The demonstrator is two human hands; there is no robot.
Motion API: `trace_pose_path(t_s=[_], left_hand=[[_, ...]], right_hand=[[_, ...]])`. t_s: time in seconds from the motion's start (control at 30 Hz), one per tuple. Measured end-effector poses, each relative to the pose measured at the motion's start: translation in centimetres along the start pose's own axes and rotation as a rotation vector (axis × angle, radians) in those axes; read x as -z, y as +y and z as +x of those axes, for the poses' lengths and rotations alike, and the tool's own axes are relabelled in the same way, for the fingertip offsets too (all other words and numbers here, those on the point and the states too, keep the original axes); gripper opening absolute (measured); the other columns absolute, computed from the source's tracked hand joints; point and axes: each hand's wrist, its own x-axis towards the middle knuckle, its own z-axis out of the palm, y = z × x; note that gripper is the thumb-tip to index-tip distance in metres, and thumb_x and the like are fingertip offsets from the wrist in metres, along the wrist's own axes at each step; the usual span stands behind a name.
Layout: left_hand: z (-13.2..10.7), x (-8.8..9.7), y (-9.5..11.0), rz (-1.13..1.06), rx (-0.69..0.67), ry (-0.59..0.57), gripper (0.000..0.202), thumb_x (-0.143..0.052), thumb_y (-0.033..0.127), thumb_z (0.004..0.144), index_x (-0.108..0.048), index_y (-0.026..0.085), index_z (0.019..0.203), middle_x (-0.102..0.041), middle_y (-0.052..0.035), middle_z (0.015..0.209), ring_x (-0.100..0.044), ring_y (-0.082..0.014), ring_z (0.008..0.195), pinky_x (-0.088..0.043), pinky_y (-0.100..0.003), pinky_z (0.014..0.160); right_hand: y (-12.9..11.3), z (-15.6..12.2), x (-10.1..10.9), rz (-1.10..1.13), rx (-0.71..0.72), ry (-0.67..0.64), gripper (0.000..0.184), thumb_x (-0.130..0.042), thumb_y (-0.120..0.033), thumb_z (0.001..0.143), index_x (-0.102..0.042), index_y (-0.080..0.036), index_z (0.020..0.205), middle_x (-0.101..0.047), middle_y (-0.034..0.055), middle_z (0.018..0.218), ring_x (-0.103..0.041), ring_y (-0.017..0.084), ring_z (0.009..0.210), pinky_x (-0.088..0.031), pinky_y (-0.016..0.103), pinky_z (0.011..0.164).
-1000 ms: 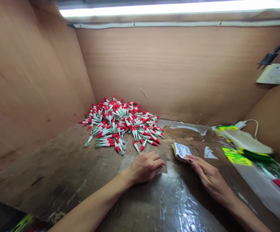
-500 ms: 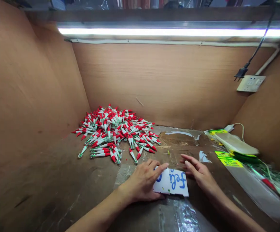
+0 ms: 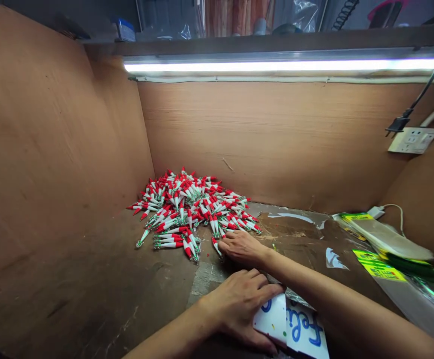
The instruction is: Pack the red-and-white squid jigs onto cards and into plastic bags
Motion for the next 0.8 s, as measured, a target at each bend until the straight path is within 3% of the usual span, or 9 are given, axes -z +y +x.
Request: trace_pose_path(t_s=[0.07,0.13,0.2,0.27,0.33,0.5,0.8], left_hand=[[-0.1,0.0,-0.1,0.003,-0.002,-0.009,0.098,-0.068,0.077,0.067,-0.038,0.026,0.145,-0.061,-0.0097,0.117,-0.058,-0.0321,0.103,-0.045,-0.041,0.092],[-0.1,-0.1,0.0,0.006,0.01,-0.012,0.101,-0.068,0.076,0.067,-0.033,0.027,0.149,-0.061,-0.0098,0.118,-0.057,-0.032,0.104,-0.045,-0.042,0.092],[-0.1,0.0,0.0,0.015,0.043,0.002,0.102,-0.068,0.075,0.068,-0.03,0.027,0.15,-0.06,-0.0101,0.12,-0.056,-0.0324,0.105,-0.045,-0.043,0.092],[-0.1,0.3,0.0,0.026,0.094,0.031,0.102,-0.068,0.073,0.069,-0.029,0.027,0.151,-0.058,-0.0104,0.123,-0.055,-0.0329,0.107,-0.045,-0.044,0.093],[0.0,0.7,-0.1,0.033,0.15,0.058,0.101,-0.069,0.071,0.07,-0.029,0.027,0.151,-0.057,-0.0107,0.124,-0.054,-0.0333,0.108,-0.046,-0.046,0.093],[0.2,1.1,-0.8,0.028,0.214,0.054,0.101,-0.073,0.066,0.07,-0.028,0.027,0.152,-0.056,-0.0107,0.122,-0.054,-0.0336,0.109,-0.046,-0.048,0.094],[0.6,0.9,-1.5,0.003,0.255,0.063,0.1,-0.074,0.057,0.075,-0.02,0.03,0.154,-0.055,-0.0098,0.123,-0.054,-0.0322,0.11,-0.047,-0.049,0.095]], right_hand=[[0.7,-0.9,0.3,0.002,-0.065,0.045,0.018,-0.046,-0.015,0.098,-0.06,-0.016,0.11,-0.067,0.0099,0.096,-0.058,0.023,0.09,-0.046,0.034,0.08],[1.7,-3.2,1.0,0.127,-0.21,0.188,0.024,-0.046,-0.013,0.097,-0.06,-0.017,0.116,-0.067,0.0108,0.103,-0.059,0.022,0.094,-0.047,0.034,0.084],[2.7,-6.4,1.8,0.381,-0.408,0.429,0.028,-0.048,-0.016,0.098,-0.059,-0.019,0.123,-0.067,0.01,0.109,-0.062,0.021,0.096,-0.049,0.033,0.086],[2.9,-10.1,2.3,0.701,-0.612,0.657,0.023,-0.056,-0.025,0.096,-0.062,-0.02,0.118,-0.069,0.0084,0.108,-0.064,0.02,0.092,-0.052,0.032,0.083],[2.3,-13.7,2.2,0.982,-0.77,0.764,0.022,-0.067,-0.033,0.09,-0.066,-0.019,0.108,-0.071,0.0076,0.103,-0.066,0.02,0.088,-0.054,0.031,0.078],[-0.8,-18.9,0.8,1.351,-0.954,0.825,0.028,-0.077,-0.035,0.081,-0.072,-0.019,0.104,-0.075,0.0075,0.096,-0.07,0.02,0.086,-0.055,0.029,0.078],[-1.3,-19.0,1.1,1.452,-1.011,0.811,0.035,-0.069,-0.049,0.086,-0.071,-0.015,0.079,-0.071,0.0041,0.067,-0.064,0.013,0.054,-0.046,0.021,0.05]])
